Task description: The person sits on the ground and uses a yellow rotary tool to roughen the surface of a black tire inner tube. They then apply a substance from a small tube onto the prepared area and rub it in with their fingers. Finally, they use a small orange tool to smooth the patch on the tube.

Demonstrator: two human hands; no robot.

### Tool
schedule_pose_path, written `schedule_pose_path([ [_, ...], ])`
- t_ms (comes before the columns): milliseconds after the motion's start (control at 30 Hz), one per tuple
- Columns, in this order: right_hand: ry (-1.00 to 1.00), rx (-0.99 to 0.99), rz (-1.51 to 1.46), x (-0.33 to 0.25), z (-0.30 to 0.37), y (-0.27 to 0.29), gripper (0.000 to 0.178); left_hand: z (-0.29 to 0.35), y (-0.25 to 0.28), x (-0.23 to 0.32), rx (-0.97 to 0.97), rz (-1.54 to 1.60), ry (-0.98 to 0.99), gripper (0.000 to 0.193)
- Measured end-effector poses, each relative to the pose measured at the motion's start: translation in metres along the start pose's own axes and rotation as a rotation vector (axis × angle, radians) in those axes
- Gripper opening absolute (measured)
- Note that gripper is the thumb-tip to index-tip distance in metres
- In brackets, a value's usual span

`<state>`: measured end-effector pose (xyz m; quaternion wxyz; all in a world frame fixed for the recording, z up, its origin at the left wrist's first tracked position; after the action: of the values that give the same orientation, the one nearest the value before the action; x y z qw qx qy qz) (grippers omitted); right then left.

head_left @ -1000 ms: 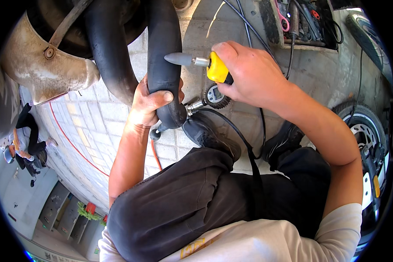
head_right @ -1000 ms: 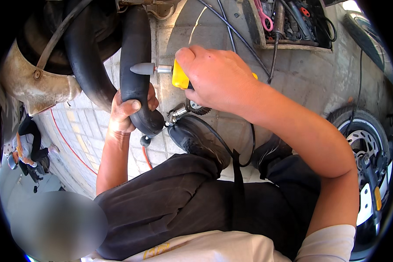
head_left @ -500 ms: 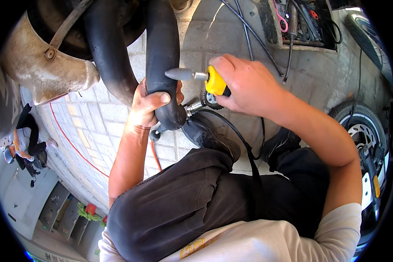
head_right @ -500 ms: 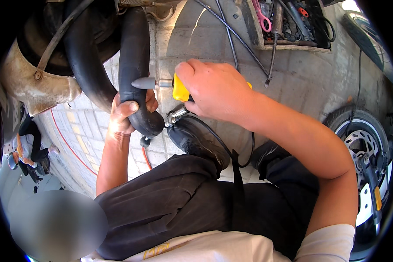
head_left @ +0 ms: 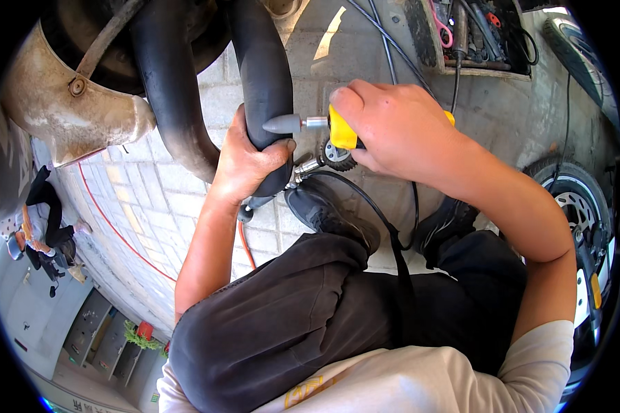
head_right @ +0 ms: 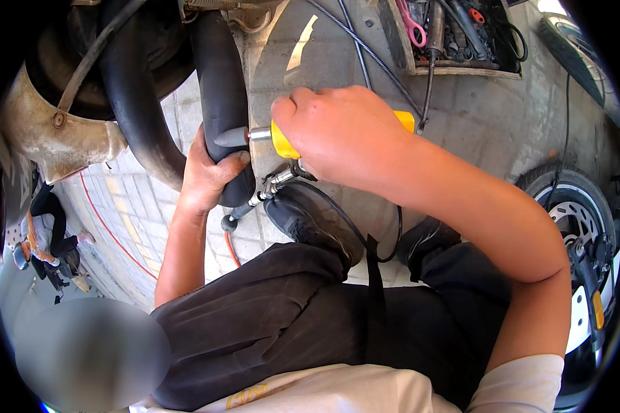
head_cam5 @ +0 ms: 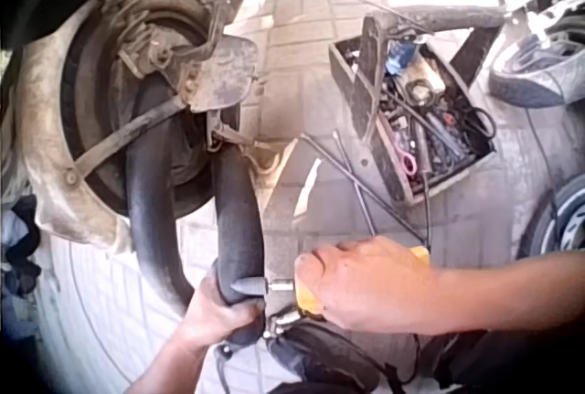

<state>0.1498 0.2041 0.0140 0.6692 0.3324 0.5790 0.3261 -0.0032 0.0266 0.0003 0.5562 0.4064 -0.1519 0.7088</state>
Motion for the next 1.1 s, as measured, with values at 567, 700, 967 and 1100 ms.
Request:
schedule_pose_path([
  [567, 0.022, 0.03, 0.151, 0.011, -0.007, 0.006, 0.018, 0.006, -0.006, 0.018, 0.136, -0.409, 0.143, 0.055],
  [700, 0.052, 0.007, 0.149, 0.008, -0.005, 0.004, 0.018, 0.004, -0.006, 0.016, 0.131, -0.387, 0.108, 0.055],
  [967, 0.056, -0.015, 0.17, 0.007, -0.008, 0.003, 0.018, 0.005, -0.006, 0.016, 0.129, -0.347, 0.136, 0.054],
  [1100, 0.075, 0.02, 0.166, 0.009, -0.007, 0.002, 0.018, 0.004, -0.006, 0.018, 0.129, -0.373, 0.114, 0.054],
])
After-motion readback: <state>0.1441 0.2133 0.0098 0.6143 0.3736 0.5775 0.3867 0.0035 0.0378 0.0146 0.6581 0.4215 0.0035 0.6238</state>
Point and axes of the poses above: each hand's wrist, its own z-axis away from the middle knuckle, its own y-axis out of the back of the hand, x = y × z, the point moved 2 cm from there along -z, towards the middle knuckle, and after that the axes turned 7 degrees about -x, right-handed, at the moved point
